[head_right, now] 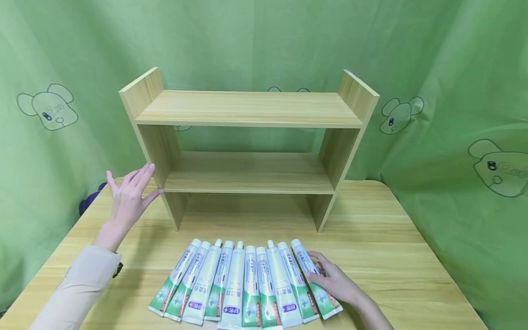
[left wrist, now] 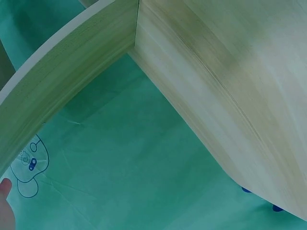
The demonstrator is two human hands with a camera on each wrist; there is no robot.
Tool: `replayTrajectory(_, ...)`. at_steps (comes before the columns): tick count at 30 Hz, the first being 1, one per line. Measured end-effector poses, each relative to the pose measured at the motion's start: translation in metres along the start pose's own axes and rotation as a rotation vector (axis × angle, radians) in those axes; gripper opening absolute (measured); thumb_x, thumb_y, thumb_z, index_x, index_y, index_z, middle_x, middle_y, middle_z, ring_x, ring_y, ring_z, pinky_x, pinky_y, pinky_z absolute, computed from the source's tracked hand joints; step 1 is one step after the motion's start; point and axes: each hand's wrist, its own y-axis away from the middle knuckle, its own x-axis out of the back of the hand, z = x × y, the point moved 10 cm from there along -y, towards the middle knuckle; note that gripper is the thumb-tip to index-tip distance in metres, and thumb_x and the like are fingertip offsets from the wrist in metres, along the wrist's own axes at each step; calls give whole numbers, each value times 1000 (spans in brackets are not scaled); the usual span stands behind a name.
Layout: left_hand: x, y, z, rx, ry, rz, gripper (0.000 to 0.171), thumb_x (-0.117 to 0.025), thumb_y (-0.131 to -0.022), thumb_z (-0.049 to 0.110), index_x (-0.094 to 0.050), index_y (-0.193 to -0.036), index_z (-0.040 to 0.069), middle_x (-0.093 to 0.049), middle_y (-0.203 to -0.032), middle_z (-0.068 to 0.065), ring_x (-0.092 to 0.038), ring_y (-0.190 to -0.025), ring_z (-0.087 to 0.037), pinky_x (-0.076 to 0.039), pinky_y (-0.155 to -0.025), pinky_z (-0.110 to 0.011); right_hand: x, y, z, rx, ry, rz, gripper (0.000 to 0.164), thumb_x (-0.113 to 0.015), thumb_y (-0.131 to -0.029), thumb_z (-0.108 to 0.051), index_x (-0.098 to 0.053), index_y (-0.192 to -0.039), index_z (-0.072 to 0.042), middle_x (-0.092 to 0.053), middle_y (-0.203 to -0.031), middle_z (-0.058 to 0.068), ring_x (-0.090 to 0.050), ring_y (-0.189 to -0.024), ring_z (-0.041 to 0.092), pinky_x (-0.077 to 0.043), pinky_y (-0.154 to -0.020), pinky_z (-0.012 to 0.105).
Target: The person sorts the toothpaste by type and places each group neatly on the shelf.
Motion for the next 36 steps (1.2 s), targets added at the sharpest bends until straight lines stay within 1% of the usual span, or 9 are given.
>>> replayTrajectory(2,0,0,0,0,-2,-7,71,-76,-66,22,-47,-131,14,-59,-120,-15,-56,-99,-37,2,-104,-72,1,0,-3,-2,-10,5,59,-46,-96,-15,-14,-139,8,-51,-108,27,-61,-81,24,-60,-60,41)
replayTrajectory(9,0,1,-1,5,9,7,72,-79,-63,17,-50,-128,12,-61,-116,-14,-57,-97,-38,-2,-104,-72,1,3,-10,-12,-71,3,60,-47,-95,-13,-12,-141,4,-46,-110,31,-61,-83,30,-59,-62,45)
replayTrajectory(16,-2,2,-1,8,22,1,73,-80,-63,15,-49,-129,13,-61,-115,-14,-57,-96,-38,-2,-105,-72,-1,4,-17,15,-149,-15,58,-43,-96,-8,-8,-141,4,-44,-114,38,-62,-83,38,-58,-64,50)
replayTrajectory(21,-2,3,0,3,28,1,76,-80,-63,15,-46,-131,14,-63,-113,-13,-58,-95,-38,-3,-105,-72,1,6,-23,18,-153,4,59,-43,-96,-8,-8,-141,5,-43,-116,37,-61,-87,40,-58,-67,51)
replayTrajectory(25,-3,4,-1,10,31,1,77,-80,-62,14,-46,-131,15,-63,-111,-13,-58,-95,-38,-3,-105,-72,3,6,-28,16,-143,21,58,-43,-96,-9,-9,-141,4,-45,-116,34,-60,-90,39,-58,-68,51)
replayTrajectory(29,-2,3,-2,18,30,-2,76,-81,-62,14,-47,-130,15,-64,-110,-14,-58,-94,-38,-3,-105,-71,5,8,-31,27,-150,29,57,-43,-96,-8,-9,-140,3,-48,-114,29,-61,-88,39,-58,-66,51)
replayTrajectory(33,-2,1,-2,16,33,-2,75,-81,-62,14,-47,-129,14,-64,-109,-14,-58,-94,-38,-3,-105,-71,8,9,-35,49,-151,45,56,-43,-96,-7,-9,-140,4,-54,-112,18,-62,-85,38,-58,-63,51)
replayTrajectory(36,-2,0,-2,15,32,0,74,-80,-63,14,-47,-129,13,-63,-109,-15,-58,-94,-39,-3,-105,-71,12,10,-39,62,-142,60,56,-43,-95,-7,-9,-139,5,-58,-111,4,-62,-85,36,-59,-62,49)
